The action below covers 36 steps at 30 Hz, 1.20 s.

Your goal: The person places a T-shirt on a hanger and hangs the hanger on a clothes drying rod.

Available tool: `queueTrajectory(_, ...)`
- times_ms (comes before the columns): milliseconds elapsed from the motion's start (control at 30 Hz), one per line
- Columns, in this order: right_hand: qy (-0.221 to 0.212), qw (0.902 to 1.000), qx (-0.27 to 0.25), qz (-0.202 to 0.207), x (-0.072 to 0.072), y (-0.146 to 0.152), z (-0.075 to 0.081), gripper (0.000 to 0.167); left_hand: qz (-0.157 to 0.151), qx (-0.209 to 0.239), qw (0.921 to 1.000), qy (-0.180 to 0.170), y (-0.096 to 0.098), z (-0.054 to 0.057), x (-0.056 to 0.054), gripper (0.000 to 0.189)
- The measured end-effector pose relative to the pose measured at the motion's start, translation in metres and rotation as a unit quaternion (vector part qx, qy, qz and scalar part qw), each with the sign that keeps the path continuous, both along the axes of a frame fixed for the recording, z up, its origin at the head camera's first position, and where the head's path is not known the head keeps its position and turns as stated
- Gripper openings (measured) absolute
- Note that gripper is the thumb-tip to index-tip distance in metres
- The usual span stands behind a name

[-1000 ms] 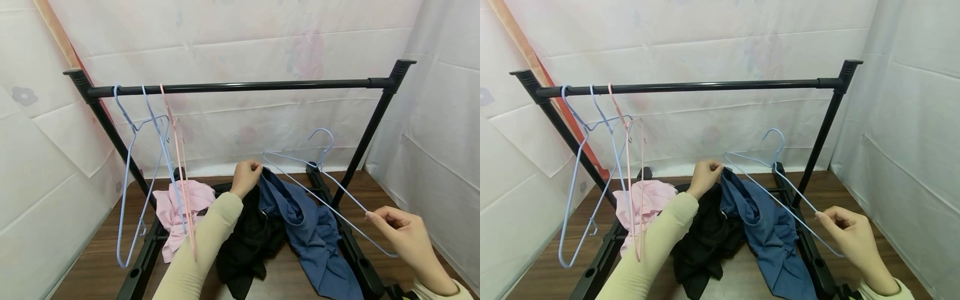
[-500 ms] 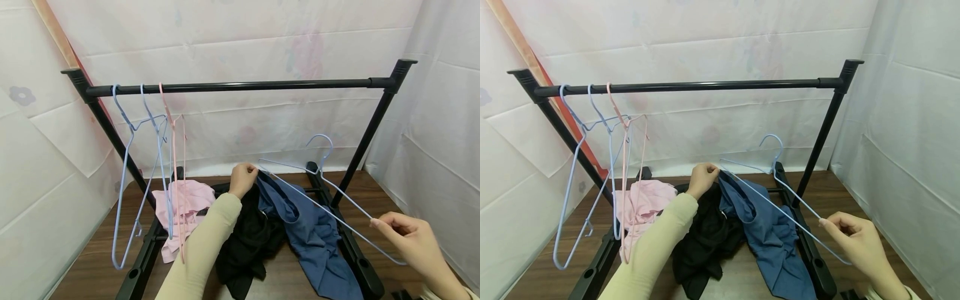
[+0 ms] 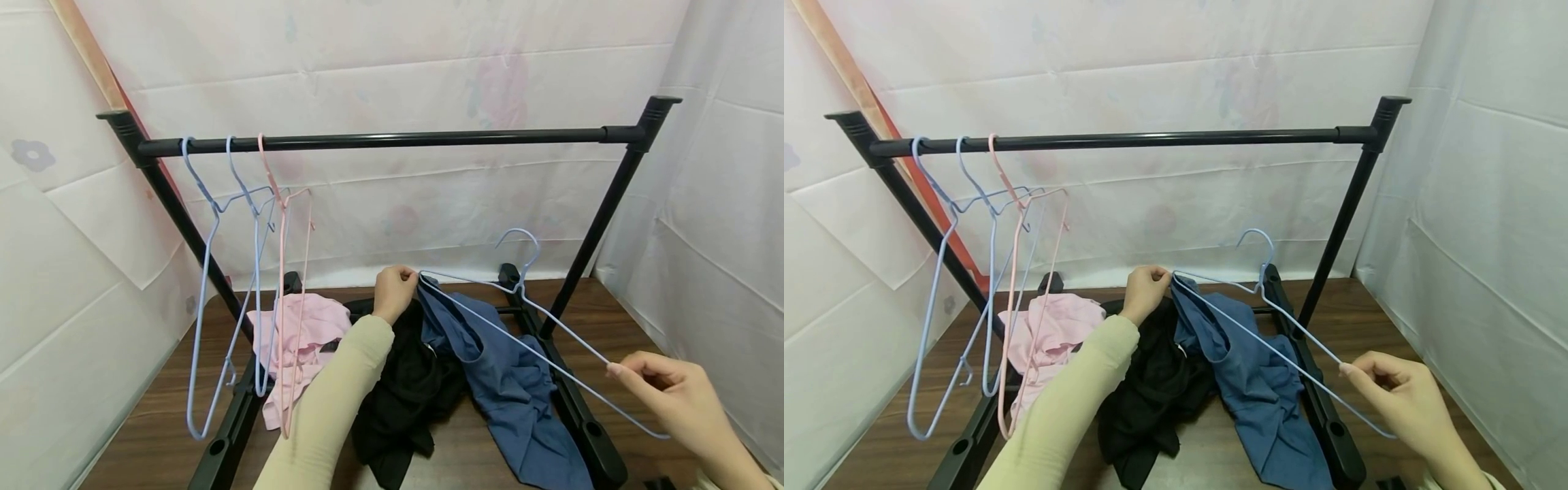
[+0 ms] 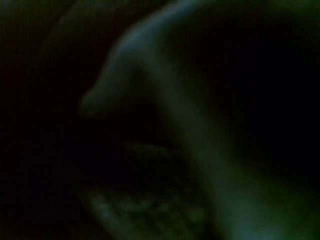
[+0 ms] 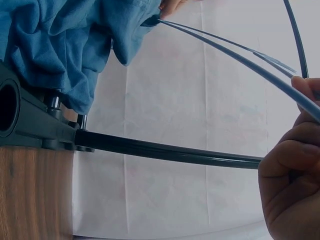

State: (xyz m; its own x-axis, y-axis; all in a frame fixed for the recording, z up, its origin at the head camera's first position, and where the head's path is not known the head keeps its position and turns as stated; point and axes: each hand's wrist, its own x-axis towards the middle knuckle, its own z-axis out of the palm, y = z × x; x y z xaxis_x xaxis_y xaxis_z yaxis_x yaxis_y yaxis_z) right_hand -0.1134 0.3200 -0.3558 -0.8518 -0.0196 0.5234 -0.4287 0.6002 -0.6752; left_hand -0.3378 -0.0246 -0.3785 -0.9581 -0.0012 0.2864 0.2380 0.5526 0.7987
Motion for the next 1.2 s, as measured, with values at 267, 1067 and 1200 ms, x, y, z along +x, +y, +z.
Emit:
queueTrajectory(267, 0.011, 0.9999, 0.007, -0.006, -0.003, -0.003, -0.001, 0.028, -0.004, 0.008, 1.0, 0.002, 0.001, 0.001, 0.001, 0.017)
queueTrajectory(1067, 0.012, 0.9992, -0.014, -0.036, -0.02, -0.028, -0.006, 0.027, -0.062, 0.0, 0.9959, 0.066, 0.017, 0.016, 0.019, 0.017)
queueTrajectory(1200, 0.022, 0.9989, -0.024, -0.033, -0.024, -0.032, -0.007, 0.027, -0.079, 0.0, 0.9944, 0.07, 0.019, 0.019, 0.024, 0.018)
